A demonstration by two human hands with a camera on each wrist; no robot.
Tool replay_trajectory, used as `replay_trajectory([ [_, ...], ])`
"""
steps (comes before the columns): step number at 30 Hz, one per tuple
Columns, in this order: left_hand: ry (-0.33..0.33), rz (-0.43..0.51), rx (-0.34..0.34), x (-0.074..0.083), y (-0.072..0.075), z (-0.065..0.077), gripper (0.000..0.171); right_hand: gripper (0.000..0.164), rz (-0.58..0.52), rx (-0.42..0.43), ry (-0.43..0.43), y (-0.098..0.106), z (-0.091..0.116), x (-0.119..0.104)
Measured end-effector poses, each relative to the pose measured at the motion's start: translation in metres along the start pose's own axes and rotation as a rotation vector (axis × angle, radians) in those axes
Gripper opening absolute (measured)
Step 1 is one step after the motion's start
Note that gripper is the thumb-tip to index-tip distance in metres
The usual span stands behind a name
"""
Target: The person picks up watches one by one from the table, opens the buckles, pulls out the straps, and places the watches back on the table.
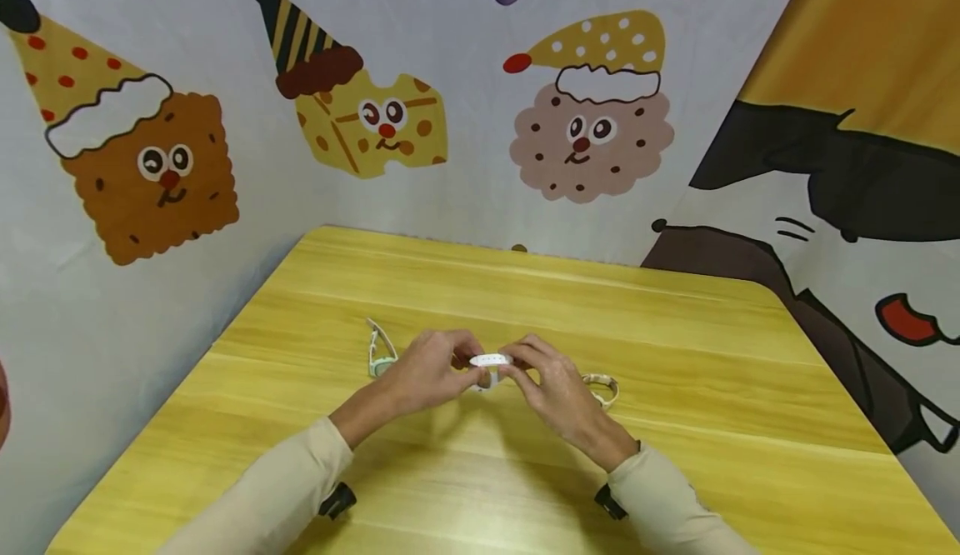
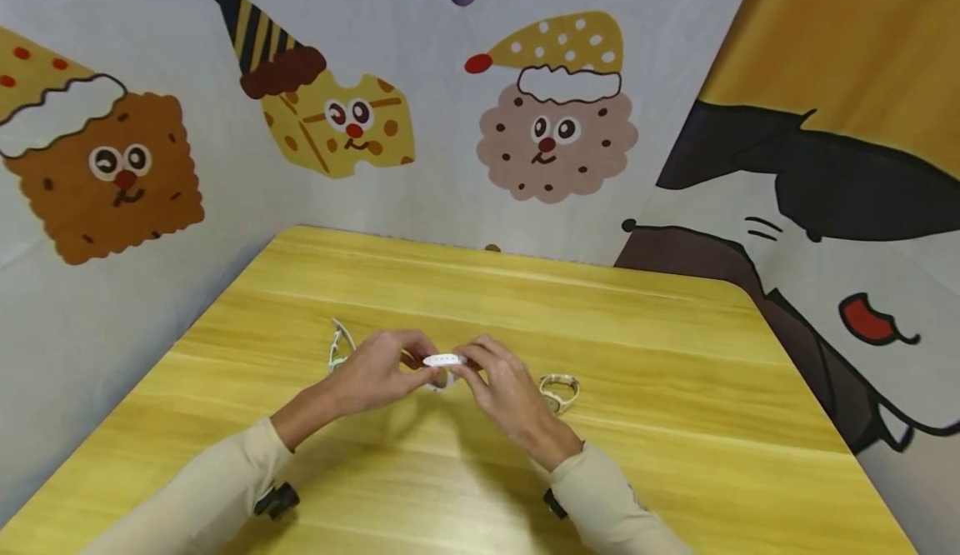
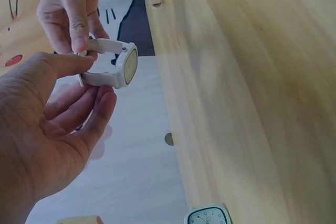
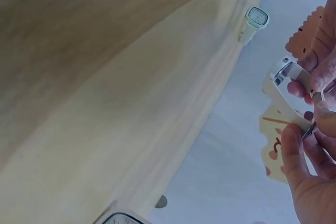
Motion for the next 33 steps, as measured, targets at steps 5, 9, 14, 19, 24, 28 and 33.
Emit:
replay_trajectory([
  [5, 0.036, 0.052, 0.001, 0.000, -0.003, 0.007, 0.007, 0.015, -0.006, 0.004, 0.022, -0.001, 0.004, -0.002],
  [9, 0.060, 0.089, 0.001, 0.000, -0.004, 0.011, 0.007, 0.016, 0.005, -0.009, 0.039, -0.001, 0.007, -0.003],
  [14, 0.056, 0.111, 0.018, 0.001, -0.001, 0.008, 0.005, 0.016, 0.016, -0.001, 0.047, 0.004, 0.002, -0.004],
  [19, 0.068, 0.068, 0.018, 0.002, 0.001, 0.005, 0.007, 0.016, -0.019, -0.007, 0.031, 0.006, -0.001, -0.002],
  [24, 0.086, 0.009, -0.013, 0.005, 0.000, 0.005, 0.011, 0.017, -0.061, -0.022, 0.007, 0.005, 0.003, 0.000],
  [28, 0.109, 0.019, -0.012, 0.009, 0.001, 0.003, 0.012, 0.017, -0.108, 0.000, -0.014, 0.008, 0.003, 0.002],
  [33, 0.168, 0.070, 0.001, 0.010, 0.003, 0.002, 0.011, 0.017, -0.139, 0.011, -0.010, 0.008, 0.000, 0.003],
])
Point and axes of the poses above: each hand's wrist, its own z-axis away from the middle knuckle, its own y-axis out of the back of the hand, x = y × z, the point moved 3 cm from there along -z, towards the middle knuckle, and after that the axes turned 8 degrees about -y, right-handed, at the moved point
